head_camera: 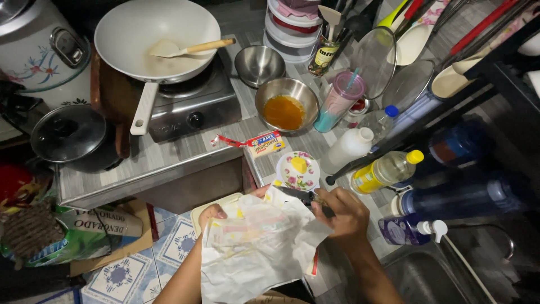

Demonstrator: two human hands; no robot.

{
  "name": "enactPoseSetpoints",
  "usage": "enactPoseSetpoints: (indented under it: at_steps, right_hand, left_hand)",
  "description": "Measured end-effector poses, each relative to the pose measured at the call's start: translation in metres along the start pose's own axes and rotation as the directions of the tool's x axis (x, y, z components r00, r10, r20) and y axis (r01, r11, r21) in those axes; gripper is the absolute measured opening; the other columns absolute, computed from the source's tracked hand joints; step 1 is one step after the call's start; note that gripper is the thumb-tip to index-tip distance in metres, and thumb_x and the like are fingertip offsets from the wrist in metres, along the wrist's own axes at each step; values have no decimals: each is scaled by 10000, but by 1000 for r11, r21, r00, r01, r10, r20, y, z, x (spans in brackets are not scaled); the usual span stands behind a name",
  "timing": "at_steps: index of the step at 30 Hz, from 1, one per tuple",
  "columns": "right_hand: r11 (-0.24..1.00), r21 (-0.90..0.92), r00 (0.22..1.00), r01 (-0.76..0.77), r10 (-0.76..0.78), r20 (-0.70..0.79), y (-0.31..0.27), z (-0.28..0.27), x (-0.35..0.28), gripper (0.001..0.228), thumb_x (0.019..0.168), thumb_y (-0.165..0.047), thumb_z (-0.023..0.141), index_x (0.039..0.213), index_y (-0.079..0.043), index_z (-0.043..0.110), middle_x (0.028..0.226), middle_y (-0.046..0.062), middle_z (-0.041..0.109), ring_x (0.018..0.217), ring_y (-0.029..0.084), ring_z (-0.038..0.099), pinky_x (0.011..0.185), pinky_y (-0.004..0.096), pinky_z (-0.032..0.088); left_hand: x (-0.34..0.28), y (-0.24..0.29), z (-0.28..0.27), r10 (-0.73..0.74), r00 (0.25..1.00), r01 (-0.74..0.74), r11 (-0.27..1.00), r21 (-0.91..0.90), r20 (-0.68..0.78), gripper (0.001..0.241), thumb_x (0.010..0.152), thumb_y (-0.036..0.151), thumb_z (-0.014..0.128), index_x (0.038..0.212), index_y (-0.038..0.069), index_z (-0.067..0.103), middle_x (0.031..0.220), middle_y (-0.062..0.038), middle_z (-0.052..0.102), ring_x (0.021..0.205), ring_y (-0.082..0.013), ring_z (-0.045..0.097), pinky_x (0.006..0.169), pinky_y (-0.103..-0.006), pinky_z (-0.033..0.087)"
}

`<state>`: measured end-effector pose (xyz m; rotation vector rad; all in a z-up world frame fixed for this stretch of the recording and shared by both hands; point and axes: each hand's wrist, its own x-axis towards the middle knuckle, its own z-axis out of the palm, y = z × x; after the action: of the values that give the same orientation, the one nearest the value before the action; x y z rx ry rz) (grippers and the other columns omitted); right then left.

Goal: Unwrapping a block of butter and weighing it on a digital scale in a kitchen setting.

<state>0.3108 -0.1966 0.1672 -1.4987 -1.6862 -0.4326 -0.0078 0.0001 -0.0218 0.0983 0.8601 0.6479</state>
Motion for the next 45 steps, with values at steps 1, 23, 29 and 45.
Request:
enactPoseSetpoints:
  at_steps: [1,23,29,45]
  right_hand:
    - [1000,0,1000,-1,1,0,3,2,-2,252,905,-335,738,1113,-201,786,671,-1,552,494,209,541,505,322,487]
    - [202,209,271,-957,881,389,96,92,-107,412,941,-442,668,742,-89,742,522,67,576,492,195,505,500,328,355]
    - [-35,315,112,-949,892,437,96,103,-101,449,986,-388,619,755,-13,706,461,66,466,357,146,385,351,261,275]
    - [308,83,318,-948,935,158,94,86,-113,269,1047,-284,626,998,-40,728,793,124,628,722,223,537,702,387,461]
  left_hand:
    - [0,0,-1,2,1000,-2,1000,0,-1,383,732,249,612,920,-64,728,848,-291,712,699,-416,696,815,-569,565]
    - [-16,15,-28,4,1000,-5,1000,-12,-28,331,686,183,595,864,-66,719,796,-303,697,643,-418,688,757,-571,575]
    - [-53,-12,52,29,999,-29,999,-23,-37,317,674,166,590,849,-67,717,781,-306,693,628,-418,685,742,-571,578]
    - [-54,-22,55,60,997,-63,996,-58,-57,284,641,118,578,808,-69,711,743,-315,682,587,-420,680,700,-572,585]
